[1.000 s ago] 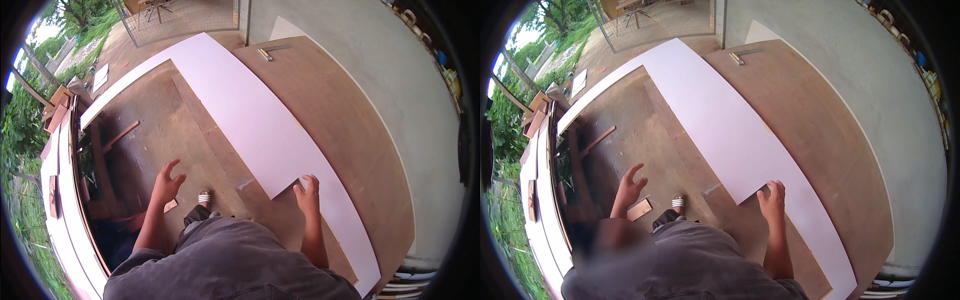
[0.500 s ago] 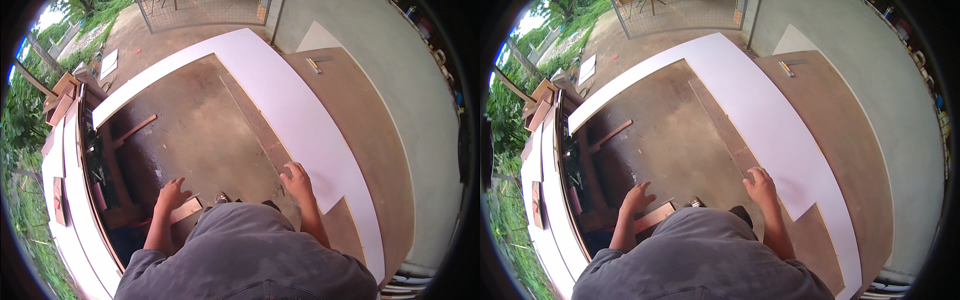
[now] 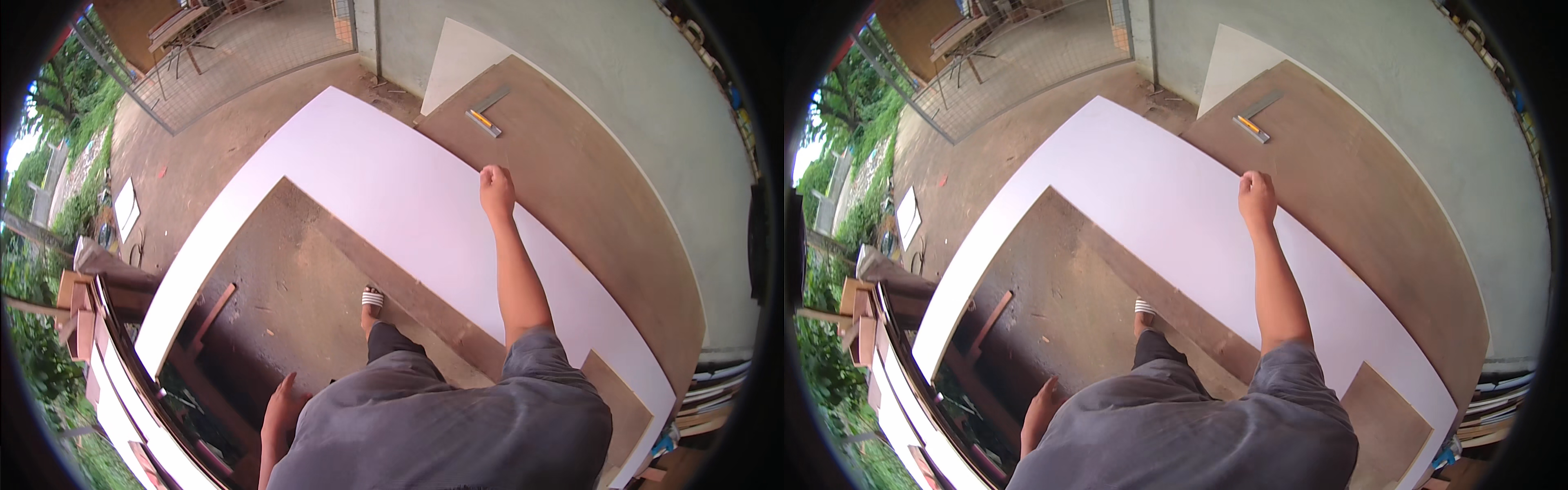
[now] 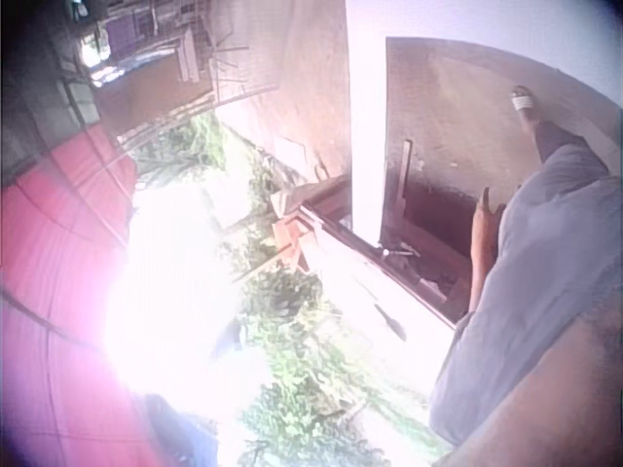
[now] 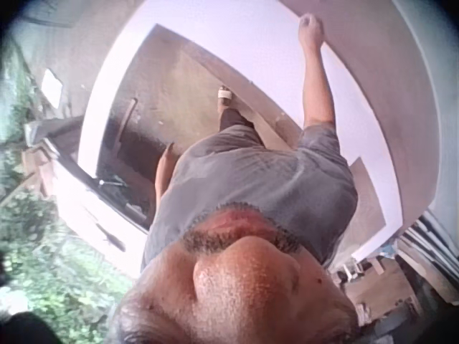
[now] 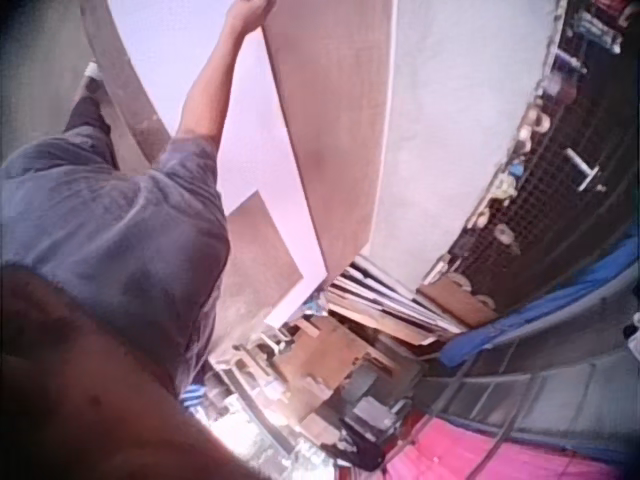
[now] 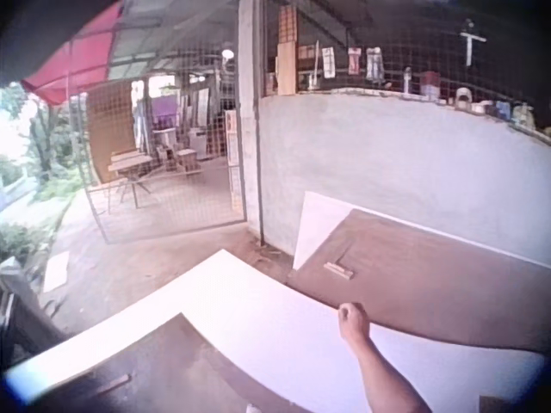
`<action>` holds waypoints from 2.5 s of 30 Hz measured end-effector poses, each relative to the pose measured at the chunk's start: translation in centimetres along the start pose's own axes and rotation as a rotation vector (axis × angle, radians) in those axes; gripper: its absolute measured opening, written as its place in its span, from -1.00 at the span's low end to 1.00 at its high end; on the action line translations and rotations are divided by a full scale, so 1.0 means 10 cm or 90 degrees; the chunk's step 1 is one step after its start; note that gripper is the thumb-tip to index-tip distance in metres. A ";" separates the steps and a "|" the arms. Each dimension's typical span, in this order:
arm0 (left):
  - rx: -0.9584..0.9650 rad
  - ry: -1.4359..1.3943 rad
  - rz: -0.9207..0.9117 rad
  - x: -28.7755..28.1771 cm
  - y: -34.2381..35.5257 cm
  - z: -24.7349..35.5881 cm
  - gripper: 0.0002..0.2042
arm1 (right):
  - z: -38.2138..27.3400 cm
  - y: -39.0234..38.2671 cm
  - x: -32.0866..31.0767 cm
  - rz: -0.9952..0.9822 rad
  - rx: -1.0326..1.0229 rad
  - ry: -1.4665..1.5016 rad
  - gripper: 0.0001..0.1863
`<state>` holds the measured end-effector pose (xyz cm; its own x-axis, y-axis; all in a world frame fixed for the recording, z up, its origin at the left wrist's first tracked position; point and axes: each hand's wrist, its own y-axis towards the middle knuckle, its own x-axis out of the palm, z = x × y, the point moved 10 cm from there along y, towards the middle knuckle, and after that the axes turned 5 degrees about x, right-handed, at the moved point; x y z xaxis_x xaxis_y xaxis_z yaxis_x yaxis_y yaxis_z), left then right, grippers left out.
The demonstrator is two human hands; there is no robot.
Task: The person selects a large L-shaped piece of reddish-brown plywood, places it on a workbench, and uses a ruler and pencil to mark cutting lines. They then use a circular saw to cut along the marked lines on the plywood.
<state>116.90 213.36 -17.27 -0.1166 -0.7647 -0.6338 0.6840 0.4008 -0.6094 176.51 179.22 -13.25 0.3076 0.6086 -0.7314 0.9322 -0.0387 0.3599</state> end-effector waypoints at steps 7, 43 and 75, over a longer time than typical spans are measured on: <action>-0.190 -0.023 0.099 -1.33 0.31 -0.84 -0.38 | 0.54 1.77 1.40 -0.041 0.093 -0.301 -0.52; 0.214 -0.787 -0.535 -0.11 2.96 4.24 -0.60 | -1.75 -0.58 0.35 -0.041 -0.103 0.179 -0.85; 0.236 -0.141 -0.060 -3.20 5.44 0.54 -0.58 | -2.99 -0.95 0.91 -0.228 0.209 0.319 -0.80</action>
<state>161.79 256.89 -27.59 -0.0609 -0.8951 -0.4417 0.8950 0.1470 -0.4212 164.74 208.85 -6.04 -0.0808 0.9178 -0.3888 0.9935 0.0431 -0.1050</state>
